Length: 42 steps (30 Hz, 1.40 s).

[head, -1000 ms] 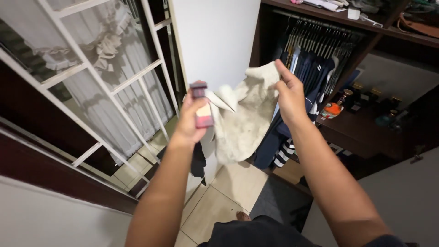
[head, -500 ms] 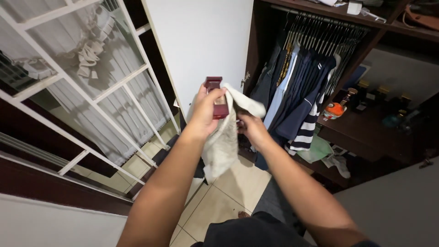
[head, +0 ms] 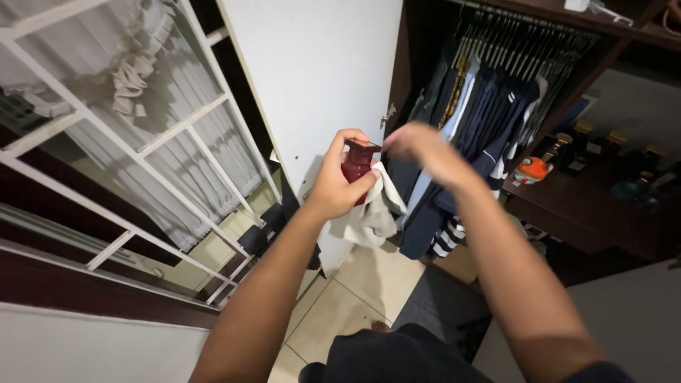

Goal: Cleaning and organizing various perfume bottles in a closet.

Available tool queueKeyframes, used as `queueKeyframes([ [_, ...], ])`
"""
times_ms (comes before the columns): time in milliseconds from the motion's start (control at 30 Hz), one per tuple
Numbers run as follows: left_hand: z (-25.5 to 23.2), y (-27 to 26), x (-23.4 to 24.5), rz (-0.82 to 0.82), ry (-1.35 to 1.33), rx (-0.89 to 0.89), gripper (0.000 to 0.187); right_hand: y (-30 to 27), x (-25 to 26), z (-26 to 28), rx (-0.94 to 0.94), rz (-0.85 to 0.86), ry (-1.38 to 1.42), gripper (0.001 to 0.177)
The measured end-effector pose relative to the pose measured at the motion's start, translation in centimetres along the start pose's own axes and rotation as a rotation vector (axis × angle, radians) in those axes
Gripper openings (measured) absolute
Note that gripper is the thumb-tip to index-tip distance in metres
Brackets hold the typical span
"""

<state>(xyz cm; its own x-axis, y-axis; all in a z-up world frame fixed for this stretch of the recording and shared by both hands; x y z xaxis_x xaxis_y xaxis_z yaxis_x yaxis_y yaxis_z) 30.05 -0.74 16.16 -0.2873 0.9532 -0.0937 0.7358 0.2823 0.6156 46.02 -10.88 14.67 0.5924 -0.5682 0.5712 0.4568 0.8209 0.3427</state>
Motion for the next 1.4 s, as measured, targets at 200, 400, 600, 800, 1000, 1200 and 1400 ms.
queueKeyframes([
  [200,-2.3,-0.8,0.2,0.135,0.123,0.139,0.054,-8.9,-13.0,-14.2,-0.842,0.399,0.763,0.052],
  [400,-3.0,-2.8,2.4,0.209,0.038,0.125,0.053,-10.1,-15.6,-12.0,-0.515,0.612,0.889,0.030],
  [600,-1.8,-6.3,5.8,0.298,-0.393,0.320,0.047,-3.7,-8.8,-5.5,-0.333,0.131,1.092,0.014],
  [800,0.7,-4.6,7.7,-0.209,0.011,0.198,0.061,-0.9,-8.9,0.8,-0.051,0.216,1.207,0.018],
  [1000,-0.4,-5.0,6.6,-0.331,0.275,0.226,0.055,-0.3,-8.6,3.0,0.019,0.145,1.011,0.023],
  [1200,-0.6,-4.7,6.9,-0.194,0.178,0.196,0.053,-1.0,-7.3,-3.3,-0.223,0.226,0.371,0.029],
  [1400,-4.4,-3.4,6.0,-0.153,0.164,-0.036,0.055,0.3,-8.3,9.0,0.108,0.234,0.360,0.032],
])
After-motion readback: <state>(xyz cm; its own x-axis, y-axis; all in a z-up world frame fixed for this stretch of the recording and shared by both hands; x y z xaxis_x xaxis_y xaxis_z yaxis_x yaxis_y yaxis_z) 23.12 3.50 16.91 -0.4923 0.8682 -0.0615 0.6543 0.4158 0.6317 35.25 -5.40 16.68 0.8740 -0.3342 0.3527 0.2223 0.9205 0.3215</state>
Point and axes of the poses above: each hand's wrist, its own y-axis towards the middle knuckle, its own x-axis out of the back of the hand, z = x × y, the point moved 10 cm from there along y, towards the middle knuckle, and after that the axes turned 2 degrees about -z, right-handed, at the moved point
